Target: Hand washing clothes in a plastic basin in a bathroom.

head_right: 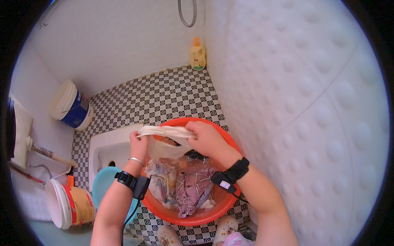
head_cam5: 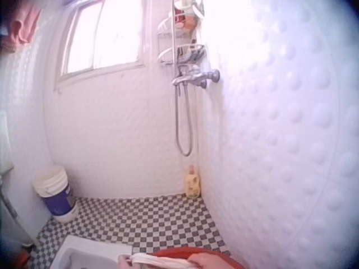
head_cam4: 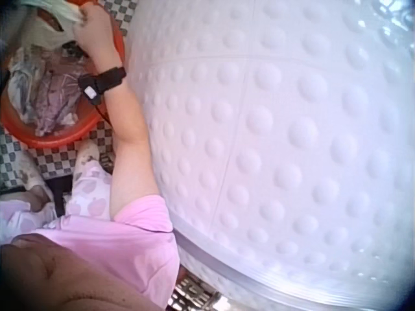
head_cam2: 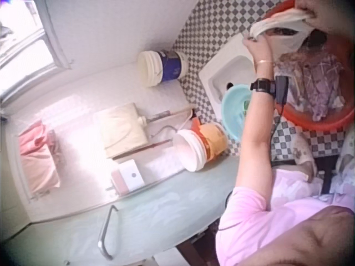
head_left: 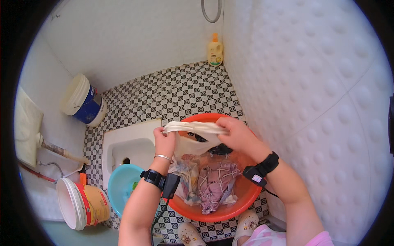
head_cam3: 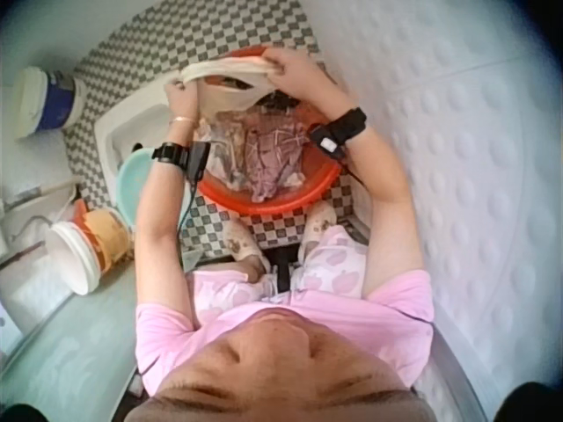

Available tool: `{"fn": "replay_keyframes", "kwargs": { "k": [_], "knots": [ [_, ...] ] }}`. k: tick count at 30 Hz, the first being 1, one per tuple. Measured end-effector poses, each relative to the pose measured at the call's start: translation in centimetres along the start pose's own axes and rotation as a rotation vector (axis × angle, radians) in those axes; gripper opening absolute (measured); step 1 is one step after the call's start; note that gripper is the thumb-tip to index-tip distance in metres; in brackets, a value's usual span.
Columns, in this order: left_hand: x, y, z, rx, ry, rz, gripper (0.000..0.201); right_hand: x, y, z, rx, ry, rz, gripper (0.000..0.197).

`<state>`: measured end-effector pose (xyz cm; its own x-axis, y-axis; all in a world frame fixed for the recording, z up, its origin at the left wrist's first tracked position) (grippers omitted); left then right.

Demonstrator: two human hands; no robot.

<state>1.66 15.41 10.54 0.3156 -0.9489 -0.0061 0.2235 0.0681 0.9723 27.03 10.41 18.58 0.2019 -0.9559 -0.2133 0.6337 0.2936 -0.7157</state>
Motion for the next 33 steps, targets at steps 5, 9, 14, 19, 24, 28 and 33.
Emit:
{"fn": "replay_keyframes", "kwargs": {
  "k": [5, 9, 14, 19, 24, 28, 33],
  "knots": [
    [3.6, -1.2, -2.1, 0.901, -0.457, 0.777, 0.06, 3.4, -2.0, -7.7, -0.02, -0.302, 0.202, 0.034],
    [2.7, 0.7, -2.2, 1.214, -0.65, 0.661, 0.047, 5.9, -3.4, -12.5, -0.344, -0.409, 0.127, 0.036],
    [3.0, 6.4, -0.9, 1.315, -0.837, 0.459, 0.048, 4.4, 1.9, -12.7, -0.457, -0.247, -0.309, 0.032],
    [4.5, 7.8, -0.9, 1.222, -0.891, 0.533, 0.05, 1.3, -2.9, -7.8, -0.293, 0.009, 0.336, 0.048],
    [3.5, 5.2, -0.9, 1.175, -0.819, 0.618, 0.049, 1.2, -3.9, -7.2, -0.886, -0.418, -0.043, 0.041],
    [3.7, 4.1, -0.8, 0.969, -0.701, 0.737, 0.046, 1.0, 0.1, -4.2, -0.891, -0.223, -0.234, 0.011],
    [0.9, -3.5, 1.6, 0.891, -0.744, 0.936, 0.033, -0.3, 2.1, -1.4, -1.04, -0.035, -0.236, 0.009]
  ]
}}
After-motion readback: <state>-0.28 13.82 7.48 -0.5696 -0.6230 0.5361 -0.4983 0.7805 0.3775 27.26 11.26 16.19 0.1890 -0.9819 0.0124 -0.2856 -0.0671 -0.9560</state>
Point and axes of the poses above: each hand's wrist, its own x-axis away from the middle knuckle, its own z-axis out of the back of the hand, y = z × x, the point moved 6 cm from there along -x, towards the middle knuckle, and after that the axes turned 6 degrees about x, right-handed, at the moved point
